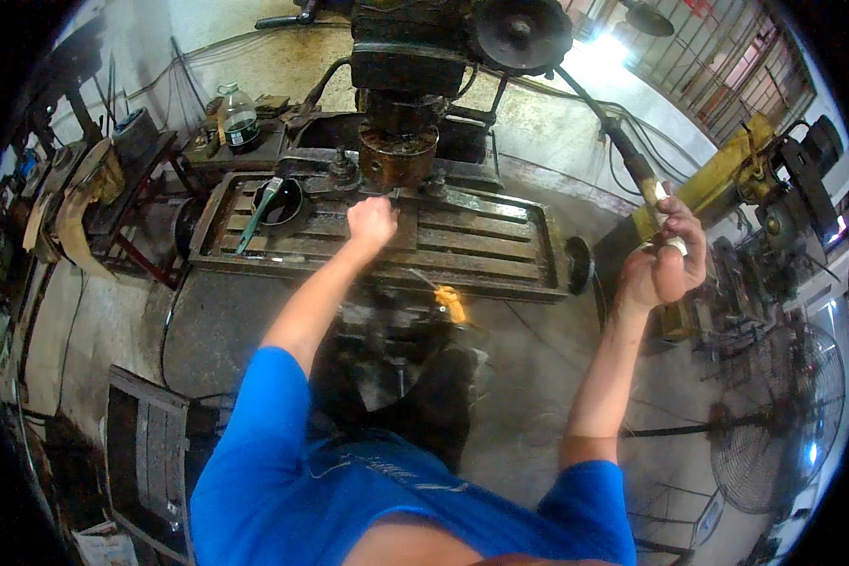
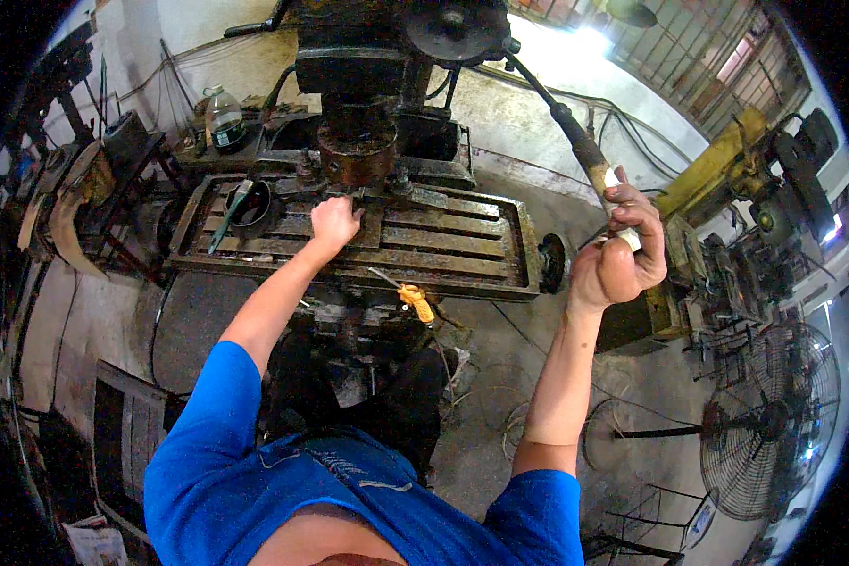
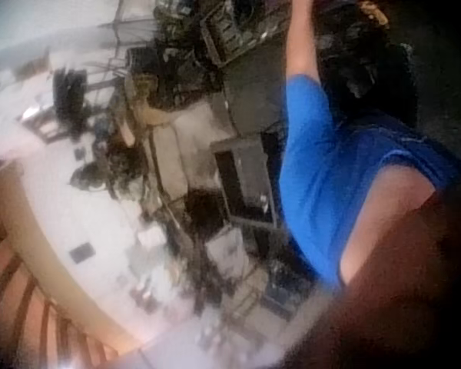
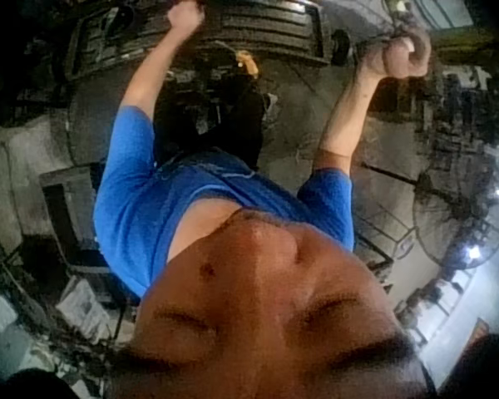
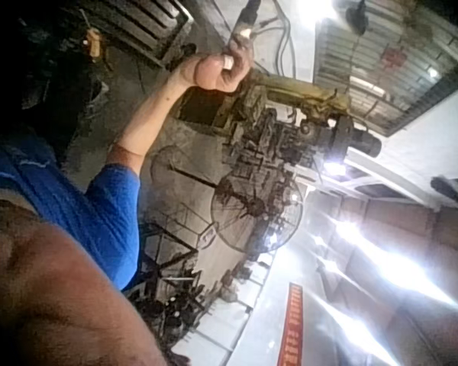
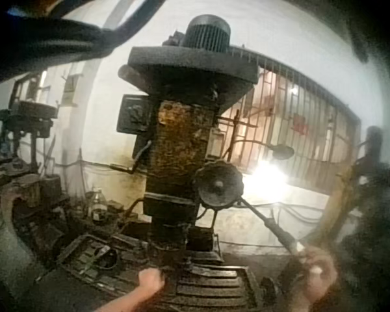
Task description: The person repeatedly drills holes into small metal blocks using a drill press. They position each block under the drill, operate the machine, and then remove the finished piece to place it on a nearby surface before repeating the process with a new block.
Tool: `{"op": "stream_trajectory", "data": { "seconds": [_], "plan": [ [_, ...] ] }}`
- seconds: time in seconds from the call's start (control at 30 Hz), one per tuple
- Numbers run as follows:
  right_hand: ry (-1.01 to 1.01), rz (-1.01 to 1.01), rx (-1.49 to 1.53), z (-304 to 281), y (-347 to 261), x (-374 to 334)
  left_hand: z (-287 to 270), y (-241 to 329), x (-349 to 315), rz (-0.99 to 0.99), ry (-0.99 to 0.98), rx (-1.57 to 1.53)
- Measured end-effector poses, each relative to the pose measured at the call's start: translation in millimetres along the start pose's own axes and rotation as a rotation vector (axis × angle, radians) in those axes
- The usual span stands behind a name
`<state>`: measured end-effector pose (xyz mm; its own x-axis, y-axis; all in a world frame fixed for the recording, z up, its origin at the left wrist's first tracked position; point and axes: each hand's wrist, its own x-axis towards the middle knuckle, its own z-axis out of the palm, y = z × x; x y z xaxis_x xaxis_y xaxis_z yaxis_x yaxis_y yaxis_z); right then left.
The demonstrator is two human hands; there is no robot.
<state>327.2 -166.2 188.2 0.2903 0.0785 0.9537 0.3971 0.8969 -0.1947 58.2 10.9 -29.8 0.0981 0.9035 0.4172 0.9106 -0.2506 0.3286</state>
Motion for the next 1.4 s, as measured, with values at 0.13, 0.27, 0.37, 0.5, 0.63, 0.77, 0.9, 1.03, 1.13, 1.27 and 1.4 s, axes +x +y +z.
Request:
{"op": "stream_trajectory", "data": {
  "seconds": [0.13,0.27,0.37,0.5,0.63,0.77,0.9,1.03,1.13,1.27,1.4],
  "plan": [
    [-0.051,-0.017,0.038,-1,-1,1,13,-1,3,0.054,0.015,0.08],
    [-0.035,-0.021,0.033,0,0,-1,17,1,4,0.047,0.045,0.084],
    [0.001,0.005,-0.004,3,-3,-6,10,2,6,0.043,0.079,0.03],
    [0.009,0.025,0.012,3,-3,-12,-4,4,11,-0.159,0.074,-0.102],
    [0.003,0.016,0.025,-2,0,-12,-21,-7,16,-0.264,-0.15,-0.329],
    [-0.003,0.006,0.048,-2,1,-12,-19,-33,12,-0.212,-0.278,-0.468],
    [0.007,0.002,0.052,-2,5,-12,-20,-25,0,-0.129,-0.428,-0.585],
    [-0.009,-0.007,0.048,-5,5,-12,-26,-21,-11,-0.054,-0.379,-0.468],
    [-0.016,-0.005,0.03,2,2,-11,-27,-48,-19,0.002,-0.34,-0.488],
    [0.009,0.02,-0.008,3,0,-12,-87,-58,-49,0.025,-0.392,-0.422],
    [-0.024,-0.003,0.052,-3,2,-11,-123,-92,-94,0.161,-0.415,-0.407]
  ]
}}
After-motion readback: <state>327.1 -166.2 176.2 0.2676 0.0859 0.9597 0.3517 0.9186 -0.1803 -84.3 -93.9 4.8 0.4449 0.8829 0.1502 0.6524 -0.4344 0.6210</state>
